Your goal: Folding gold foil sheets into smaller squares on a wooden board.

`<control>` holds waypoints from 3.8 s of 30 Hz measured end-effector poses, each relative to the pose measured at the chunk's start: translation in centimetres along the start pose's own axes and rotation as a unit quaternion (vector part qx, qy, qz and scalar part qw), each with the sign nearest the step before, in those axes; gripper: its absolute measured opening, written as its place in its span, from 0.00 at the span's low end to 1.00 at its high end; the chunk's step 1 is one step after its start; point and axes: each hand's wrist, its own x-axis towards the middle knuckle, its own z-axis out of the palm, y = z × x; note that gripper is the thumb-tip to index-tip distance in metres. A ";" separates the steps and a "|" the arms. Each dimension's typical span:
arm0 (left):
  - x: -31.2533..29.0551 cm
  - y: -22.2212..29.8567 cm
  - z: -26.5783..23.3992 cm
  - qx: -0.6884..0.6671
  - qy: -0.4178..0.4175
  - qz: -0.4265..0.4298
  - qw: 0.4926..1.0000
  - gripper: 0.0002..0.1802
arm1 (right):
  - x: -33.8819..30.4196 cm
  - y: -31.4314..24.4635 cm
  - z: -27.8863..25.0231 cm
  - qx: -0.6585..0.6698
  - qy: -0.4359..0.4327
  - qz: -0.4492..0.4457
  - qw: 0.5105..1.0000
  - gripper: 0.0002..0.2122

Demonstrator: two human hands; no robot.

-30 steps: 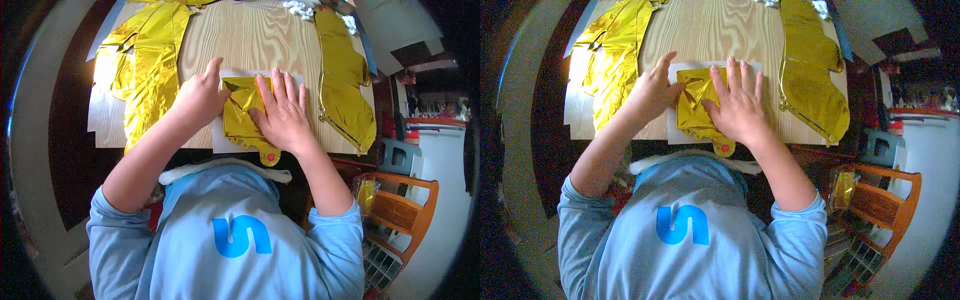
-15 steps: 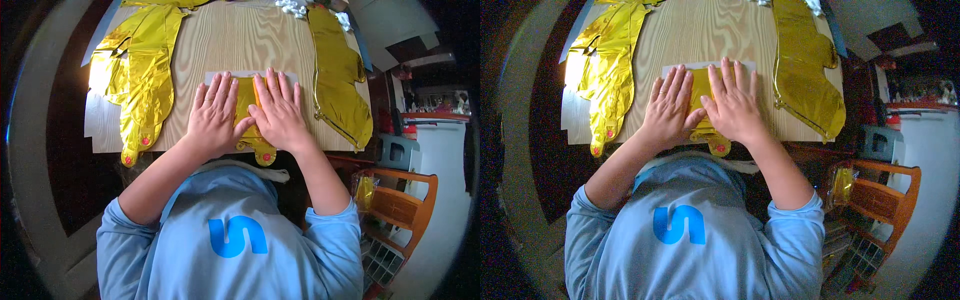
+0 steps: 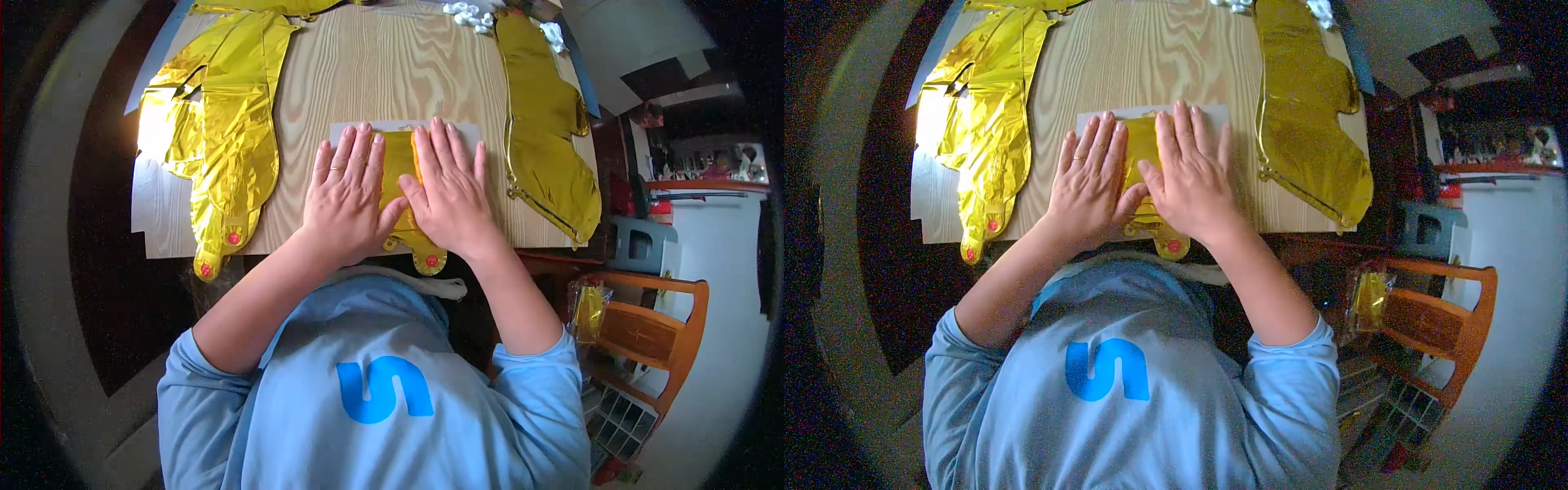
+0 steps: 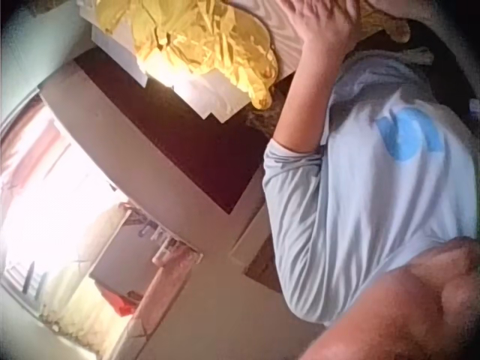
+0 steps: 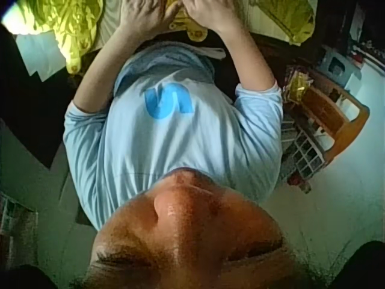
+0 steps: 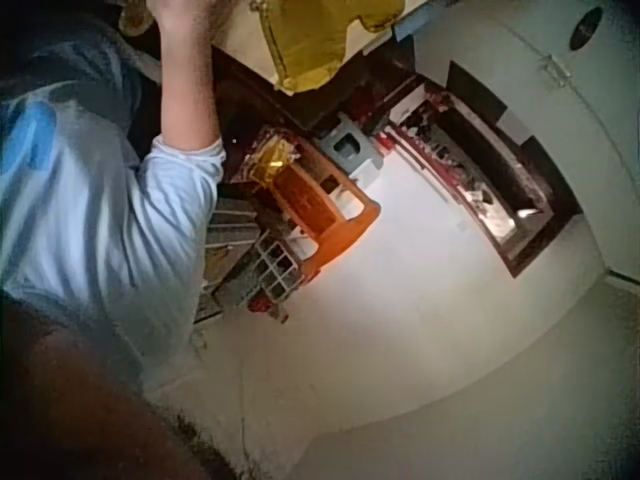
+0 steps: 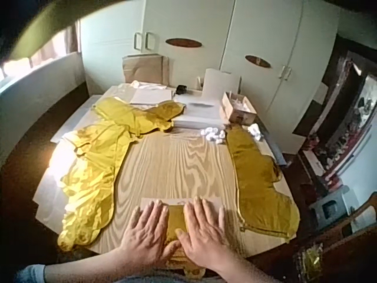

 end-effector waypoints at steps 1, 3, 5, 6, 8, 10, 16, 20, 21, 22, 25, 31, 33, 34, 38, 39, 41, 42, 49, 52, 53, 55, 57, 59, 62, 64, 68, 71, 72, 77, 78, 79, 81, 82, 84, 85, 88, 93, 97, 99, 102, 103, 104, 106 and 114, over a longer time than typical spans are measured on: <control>0.1 0.1 -0.2 -0.009 -0.007 -0.002 1.000 0.43 | -0.1 0.3 0.1 -0.016 0.003 0.001 1.000 0.32; -0.1 0.0 -0.3 -0.013 -0.002 -0.003 1.000 0.42 | -0.1 0.6 0.2 -0.016 -0.002 -0.005 1.000 0.32; -0.2 0.1 -0.4 -0.009 0.001 -0.011 1.000 0.42 | -0.1 0.3 0.2 -0.021 -0.001 -0.011 1.000 0.33; -0.2 0.3 -0.4 -0.002 0.001 -0.019 1.000 0.41 | 0.0 0.3 0.1 -0.026 -0.002 -0.008 1.000 0.33; -0.1 0.6 -0.5 0.017 0.003 -0.030 0.999 0.41 | 0.1 0.3 0.1 -0.033 -0.003 -0.004 0.999 0.34; 0.3 0.9 -1.0 0.041 0.005 -0.037 0.998 0.42 | 0.0 0.4 0.1 -0.029 -0.010 -0.003 1.000 0.35; 3.1 4.2 0.2 -0.079 0.045 0.003 0.996 0.45 | -0.1 0.5 0.5 -0.036 -0.020 0.003 0.999 0.36; 2.8 2.8 0.3 -0.058 0.043 -0.001 0.997 0.52 | 0.1 0.6 0.6 -0.044 -0.025 0.005 0.999 0.36; 2.4 2.5 0.3 -0.047 0.048 -0.003 0.998 0.52 | 0.1 0.6 0.7 -0.045 -0.023 0.002 0.999 0.36; 1.9 2.2 0.5 -0.037 0.053 -0.005 0.998 0.52 | 0.0 0.5 0.7 -0.037 -0.010 -0.003 0.999 0.35; 0.6 1.1 0.1 -0.005 0.043 -0.024 0.999 0.54 | 0.0 0.2 0.4 -0.031 -0.006 0.002 1.000 0.34; -0.4 0.2 -0.7 0.046 0.002 -0.051 0.998 0.54 | -0.1 0.0 0.2 -0.024 0.003 0.005 1.000 0.33; -0.5 0.1 -1.0 0.050 -0.001 -0.046 0.998 0.49 | -0.1 0.1 0.4 -0.028 0.012 0.001 1.000 0.34; -0.6 0.0 -0.9 0.049 0.003 -0.042 0.998 0.49 | -0.1 0.1 0.4 -0.031 0.017 0.000 0.999 0.34; 0.7 0.8 -1.6 0.006 0.034 0.002 0.999 0.45 | -0.1 0.3 0.2 -0.025 0.017 -0.013 0.999 0.36; 1.1 1.0 -1.7 -0.011 0.040 0.020 0.999 0.44 | -0.1 0.4 0.2 -0.032 0.011 -0.011 0.999 0.35; 0.7 0.8 -0.4 -0.023 0.023 0.031 0.999 0.39 | 0.0 0.4 0.2 -0.046 0.002 -0.007 0.999 0.35; 0.4 0.5 -0.2 -0.024 0.019 0.031 0.999 0.38 | 0.0 0.5 0.3 -0.038 0.007 -0.007 0.999 0.34; 0.4 0.2 -0.7 -0.031 -0.017 0.019 0.999 0.39 | -0.2 2.0 -0.3 -0.005 0.002 -0.033 0.999 0.33; 0.3 0.3 -0.7 -0.035 -0.018 0.018 0.999 0.39 | -0.5 2.1 -0.5 -0.011 0.006 -0.035 0.999 0.33; 0.3 0.3 -0.8 -0.034 -0.013 0.018 0.999 0.39 | -0.4 2.0 -0.7 -0.015 0.008 -0.036 0.999 0.34; 0.3 0.3 -0.9 -0.037 -0.021 0.015 0.999 0.41 | -0.4 1.9 -0.7 -0.015 0.004 -0.032 0.999 0.34; 0.3 0.1 -1.1 -0.043 -0.022 0.017 0.999 0.42 | -0.4 1.8 -0.8 -0.015 -0.003 -0.030 0.999 0.34; 0.4 -1.2 -2.5 -0.117 -0.047 0.040 0.991 0.45 | -0.2 2.0 -0.9 -0.018 -0.004 -0.028 0.999 0.34; 0.0 -3.0 -5.0 -0.160 -0.058 0.105 0.980 0.42 | -0.4 1.8 -0.9 -0.011 -0.015 -0.018 1.000 0.34; -0.6 -3.9 -4.6 -0.128 -0.029 0.196 0.972 0.33 | -0.3 1.9 -0.7 -0.009 -0.020 -0.018 1.000 0.34; -0.5 -3.5 -4.1 -0.072 0.021 0.311 0.947 0.22 | -0.3 1.9 -0.8 -0.012 -0.029 -0.019 0.999 0.35; -0.4 -3.0 -4.5 -0.034 0.005 0.336 0.941 0.23 | -0.3 1.9 -0.8 -0.016 -0.033 -0.016 0.999 0.35; -0.3 -2.7 -4.9 -0.026 0.006 0.335 0.942 0.22 | -0.4 1.9 -0.8 -0.017 -0.034 -0.014 0.999 0.35; -0.7 -1.5 -6.3 -0.030 -0.012 0.263 0.964 0.25 | -0.5 2.0 -0.6 -0.022 -0.030 -0.011 0.999 0.34; -1.0 -1.7 -6.0 -0.024 -0.017 0.252 0.967 0.26 | -0.5 2.0 -0.6 -0.023 -0.031 -0.011 0.999 0.34; -1.2 -1.9 -5.7 -0.017 -0.021 0.242 0.970 0.27 | -0.5 2.0 -0.6 -0.018 -0.029 -0.012 0.999 0.34; -1.2 -2.6 -5.1 -0.041 -0.012 0.265 0.963 0.25 | -0.4 1.9 -0.6 -0.008 -0.025 -0.014 1.000 0.35; -1.2 -3.0 -4.7 -0.052 -0.008 0.277 0.959 0.24 | -0.4 1.8 -0.6 -0.008 -0.027 -0.014 1.000 0.35; -0.9 -3.8 -3.9 -0.052 0.011 0.287 0.956 0.22 | -0.4 1.8 -0.8 -0.012 -0.027 -0.013 0.999 0.34; -0.8 -4.2 -3.7 -0.052 0.021 0.293 0.955 0.21 | -0.4 1.7 -0.7 -0.013 -0.026 -0.015 0.999 0.34; -0.1 -4.2 -3.9 -0.054 0.022 0.265 0.963 0.20 | -0.4 1.9 -0.6 -0.033 -0.027 -0.016 0.999 0.34; -0.2 -4.0 -3.2 -0.085 0.022 0.212 0.973 0.22 | -0.5 1.8 -1.3 -0.026 -0.051 -0.010 0.998 0.34; -0.3 -4.4 -2.5 -0.060 0.041 0.220 0.973 0.24 | 1.7 3.1 -3.6 0.079 -0.038 0.024 0.996 0.29; -0.5 -4.3 -3.1 -0.074 0.003 0.203 0.976 0.27 | 5.8 5.5 -5.8 0.329 -0.027 0.137 0.934 0.23; -0.2 -4.2 -3.4 -0.074 0.024 0.210 0.975 0.26 | 13.6 11.4 -6.8 0.225 0.128 0.127 0.958 0.11; -0.1 -4.1 -3.2 -0.077 0.028 0.210 0.974 0.26 | 15.8 13.9 -6.0 0.184 0.165 0.123 0.961 0.10; 0.0 -4.0 -3.2 -0.080 0.021 0.211 0.974 0.26 | 17.6 15.6 -5.1 0.153 0.181 0.119 0.964 0.10; 0.1 -4.1 -3.3 -0.083 0.008 0.213 0.973 0.25 | 20.2 17.9 -3.5 0.091 0.213 0.110 0.967 0.08; -0.2 -4.1 -3.5 -0.079 0.007 0.205 0.976 0.26 | 19.4 17.5 -1.9 -0.030 0.140 0.107 0.984 0.07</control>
